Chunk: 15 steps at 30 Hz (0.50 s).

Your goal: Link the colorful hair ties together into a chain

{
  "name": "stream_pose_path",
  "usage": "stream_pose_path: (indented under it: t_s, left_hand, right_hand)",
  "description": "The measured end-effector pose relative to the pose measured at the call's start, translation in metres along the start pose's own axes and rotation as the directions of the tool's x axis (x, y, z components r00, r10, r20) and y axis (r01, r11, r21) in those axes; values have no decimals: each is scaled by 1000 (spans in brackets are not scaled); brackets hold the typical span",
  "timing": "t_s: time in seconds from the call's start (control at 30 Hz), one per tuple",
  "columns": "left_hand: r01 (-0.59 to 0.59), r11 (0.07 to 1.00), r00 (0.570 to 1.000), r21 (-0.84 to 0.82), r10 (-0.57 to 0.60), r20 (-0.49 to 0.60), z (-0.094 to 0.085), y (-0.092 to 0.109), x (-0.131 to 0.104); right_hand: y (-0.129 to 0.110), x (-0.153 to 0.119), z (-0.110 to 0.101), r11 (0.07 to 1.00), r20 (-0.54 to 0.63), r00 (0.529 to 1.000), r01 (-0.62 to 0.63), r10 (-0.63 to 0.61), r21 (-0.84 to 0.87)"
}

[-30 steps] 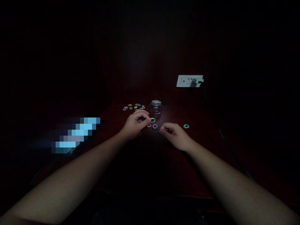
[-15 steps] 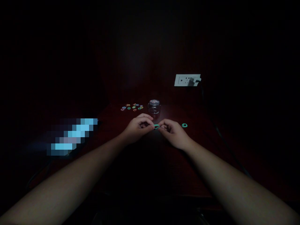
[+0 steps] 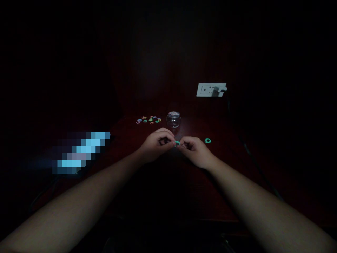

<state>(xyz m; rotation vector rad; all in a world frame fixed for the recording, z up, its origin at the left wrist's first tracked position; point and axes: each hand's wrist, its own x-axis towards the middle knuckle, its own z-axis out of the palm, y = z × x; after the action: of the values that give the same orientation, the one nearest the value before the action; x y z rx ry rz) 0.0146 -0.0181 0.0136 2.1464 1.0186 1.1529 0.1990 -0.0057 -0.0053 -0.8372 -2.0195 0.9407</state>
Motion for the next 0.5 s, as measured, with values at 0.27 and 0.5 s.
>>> stream_pose_path:
  t_s: [0.27, 0.5]
  left_hand:
    - [216, 969, 976, -123, -210, 63, 3, 5, -1]
    - [222, 966, 974, -134, -214, 72, 3, 3, -1]
  right_hand:
    - [-5, -2, -2, 998, 36, 999, 23, -21, -57]
    - [-5, -2, -3, 997, 14, 999, 32, -31, -68]
